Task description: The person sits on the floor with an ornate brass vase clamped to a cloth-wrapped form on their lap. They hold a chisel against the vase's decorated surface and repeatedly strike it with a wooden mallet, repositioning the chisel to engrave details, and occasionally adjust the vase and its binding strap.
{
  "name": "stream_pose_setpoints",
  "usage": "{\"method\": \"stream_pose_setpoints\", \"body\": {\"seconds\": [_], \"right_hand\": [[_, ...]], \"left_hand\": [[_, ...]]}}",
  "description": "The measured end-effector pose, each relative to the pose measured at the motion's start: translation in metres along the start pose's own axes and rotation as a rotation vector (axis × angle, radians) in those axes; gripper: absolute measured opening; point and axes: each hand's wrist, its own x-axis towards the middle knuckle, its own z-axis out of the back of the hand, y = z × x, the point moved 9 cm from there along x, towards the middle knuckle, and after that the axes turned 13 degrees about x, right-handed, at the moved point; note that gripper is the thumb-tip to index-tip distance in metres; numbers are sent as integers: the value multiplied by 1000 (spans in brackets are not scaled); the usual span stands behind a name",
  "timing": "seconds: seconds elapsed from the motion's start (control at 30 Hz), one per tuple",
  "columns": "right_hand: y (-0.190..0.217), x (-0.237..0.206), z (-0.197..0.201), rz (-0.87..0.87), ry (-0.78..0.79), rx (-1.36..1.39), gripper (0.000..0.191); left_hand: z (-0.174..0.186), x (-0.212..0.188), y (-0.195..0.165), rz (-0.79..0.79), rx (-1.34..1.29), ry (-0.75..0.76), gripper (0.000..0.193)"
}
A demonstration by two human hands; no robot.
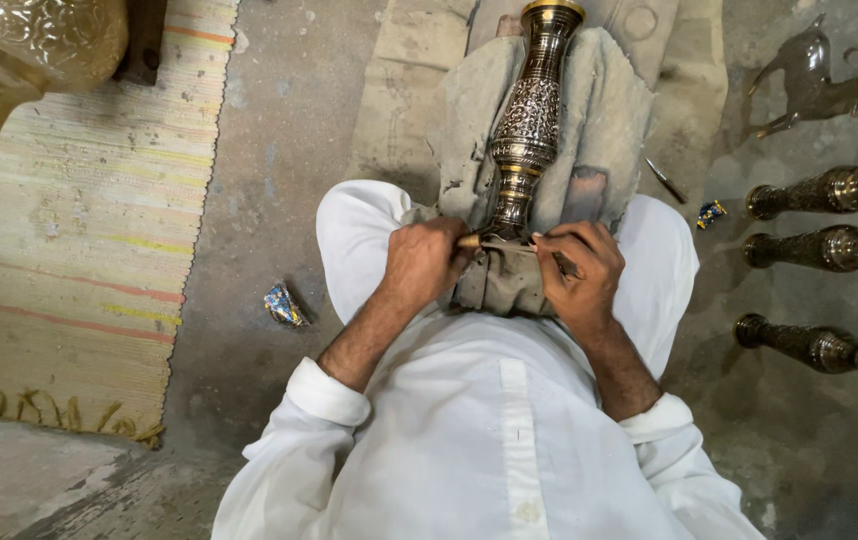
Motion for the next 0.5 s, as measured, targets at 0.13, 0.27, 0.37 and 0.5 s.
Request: {"method": "stream_pose_setpoints", "body": {"seconds": [0.13, 0.27, 0.37, 0.5], "right_hand": [[0, -4, 0, -5, 45, -9, 11], [2, -18, 4, -22, 113, -125, 19], [-3, -27, 7, -54, 198, -170, 22], [-23, -13, 12, -238, 269, 112, 30]], "left_hand": [[-19, -9, -2, -56, 106, 160, 24], [0, -14, -10, -229, -51, 15, 28], [14, -10, -9, -305, -169, -71, 25], [10, 6, 4, -220, -429, -1, 15]]}}
